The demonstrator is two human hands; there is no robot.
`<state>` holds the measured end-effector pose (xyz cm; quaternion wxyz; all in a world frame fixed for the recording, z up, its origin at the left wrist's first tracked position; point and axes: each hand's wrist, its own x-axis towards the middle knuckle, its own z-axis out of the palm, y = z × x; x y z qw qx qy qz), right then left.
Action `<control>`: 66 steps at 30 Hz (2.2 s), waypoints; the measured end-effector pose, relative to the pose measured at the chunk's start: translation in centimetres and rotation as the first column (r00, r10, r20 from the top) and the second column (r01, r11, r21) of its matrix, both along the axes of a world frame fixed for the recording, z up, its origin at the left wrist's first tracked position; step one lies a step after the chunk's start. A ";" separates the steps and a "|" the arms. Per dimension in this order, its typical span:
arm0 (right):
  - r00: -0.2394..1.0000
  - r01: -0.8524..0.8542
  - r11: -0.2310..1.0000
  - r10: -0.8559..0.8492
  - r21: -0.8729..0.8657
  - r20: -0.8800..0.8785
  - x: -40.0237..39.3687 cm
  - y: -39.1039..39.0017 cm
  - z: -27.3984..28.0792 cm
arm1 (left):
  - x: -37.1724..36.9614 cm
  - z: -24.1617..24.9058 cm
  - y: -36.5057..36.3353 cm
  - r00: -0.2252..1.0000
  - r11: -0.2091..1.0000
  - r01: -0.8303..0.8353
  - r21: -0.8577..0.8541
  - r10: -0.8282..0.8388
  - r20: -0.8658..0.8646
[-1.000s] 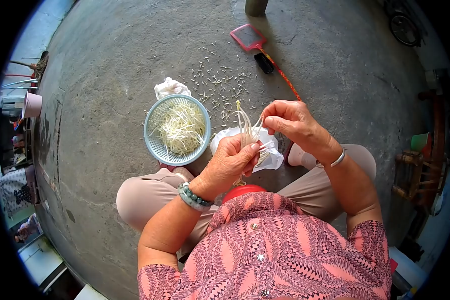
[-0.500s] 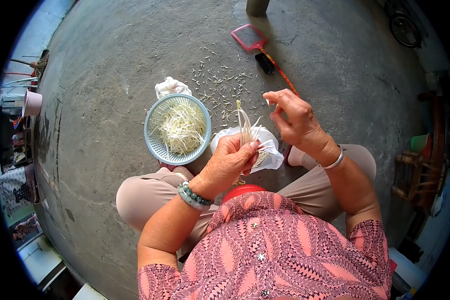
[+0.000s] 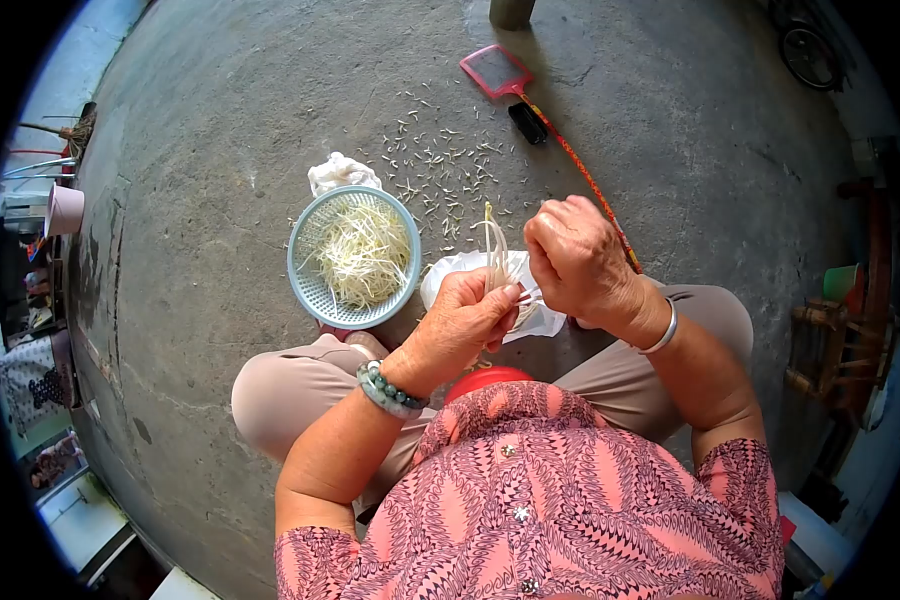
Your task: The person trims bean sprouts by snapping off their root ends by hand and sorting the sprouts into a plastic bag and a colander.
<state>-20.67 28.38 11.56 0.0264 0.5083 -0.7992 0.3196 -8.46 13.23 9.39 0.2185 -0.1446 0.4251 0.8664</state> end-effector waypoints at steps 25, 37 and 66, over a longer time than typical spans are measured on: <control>0.897 -0.055 0.998 0.061 -0.025 0.438 0.2 0.3 1.0 | -0.3 0.5 0.3 0.998 0.998 -0.046 -0.040 0.047 0.032; 0.997 0.064 0.985 -0.058 0.159 -0.045 0.3 0.5 1.0 | 0.0 0.0 0.0 0.998 0.997 -0.061 -0.047 0.060 -0.027; 0.493 0.004 0.994 0.095 -0.111 0.865 0.4 0.3 -0.4 | -0.1 0.4 0.2 0.992 0.978 -0.021 -0.207 -0.005 -0.124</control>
